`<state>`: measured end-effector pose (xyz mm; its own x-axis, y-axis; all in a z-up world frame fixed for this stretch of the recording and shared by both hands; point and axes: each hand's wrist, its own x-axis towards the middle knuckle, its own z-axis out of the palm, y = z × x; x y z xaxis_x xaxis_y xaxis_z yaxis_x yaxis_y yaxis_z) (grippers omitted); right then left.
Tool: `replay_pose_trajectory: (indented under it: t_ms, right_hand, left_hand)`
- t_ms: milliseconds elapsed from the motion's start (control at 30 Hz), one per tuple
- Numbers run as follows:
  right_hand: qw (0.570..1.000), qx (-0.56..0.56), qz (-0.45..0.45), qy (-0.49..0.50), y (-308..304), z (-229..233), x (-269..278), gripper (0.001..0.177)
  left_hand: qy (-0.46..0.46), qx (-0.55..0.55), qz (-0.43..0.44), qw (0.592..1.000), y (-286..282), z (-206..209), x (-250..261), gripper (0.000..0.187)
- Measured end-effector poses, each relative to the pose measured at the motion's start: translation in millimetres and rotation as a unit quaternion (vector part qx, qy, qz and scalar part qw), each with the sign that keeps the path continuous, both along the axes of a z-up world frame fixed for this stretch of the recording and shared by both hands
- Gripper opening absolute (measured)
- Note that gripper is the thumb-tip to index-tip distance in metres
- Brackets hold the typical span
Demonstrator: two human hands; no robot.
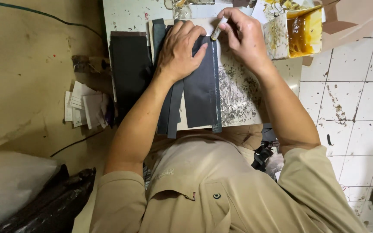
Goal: Applying glue to the edges of leather strips and folding them over
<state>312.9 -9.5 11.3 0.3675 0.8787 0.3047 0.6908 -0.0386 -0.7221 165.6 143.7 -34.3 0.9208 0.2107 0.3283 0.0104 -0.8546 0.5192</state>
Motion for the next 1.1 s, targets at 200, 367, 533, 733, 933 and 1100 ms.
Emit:
replay_pose_trajectory:
  t_ms: [200,367,533,733,933,1100]
  right_hand:
    - [0.999,0.006,0.001,-0.034,2,-3,2,0.007]
    - [0.998,0.011,0.009,-0.058,-1,-10,4,0.006]
    - [0.999,0.012,0.035,-0.037,-9,-11,-5,0.009]
    - [0.992,0.011,0.036,-0.119,-35,-32,-15,0.03]
    - [0.991,-0.011,0.03,-0.13,-53,-28,-33,0.011]
    - [1.0,-0.003,0.009,-0.023,-45,-7,-27,0.016]
  left_hand:
    - [-0.022,0.001,-0.005,1.0,0,4,0,0.018]
    - [-0.023,0.003,-0.005,1.0,0,6,-1,0.019]
    - [-0.02,0.002,-0.004,1.0,0,6,-1,0.019]
    - [-0.044,0.011,-0.012,0.999,0,7,-2,0.02]
    - [-0.049,0.012,-0.008,0.999,0,8,-2,0.018]
    - [-0.047,0.023,-0.01,0.999,0,4,-2,0.02]
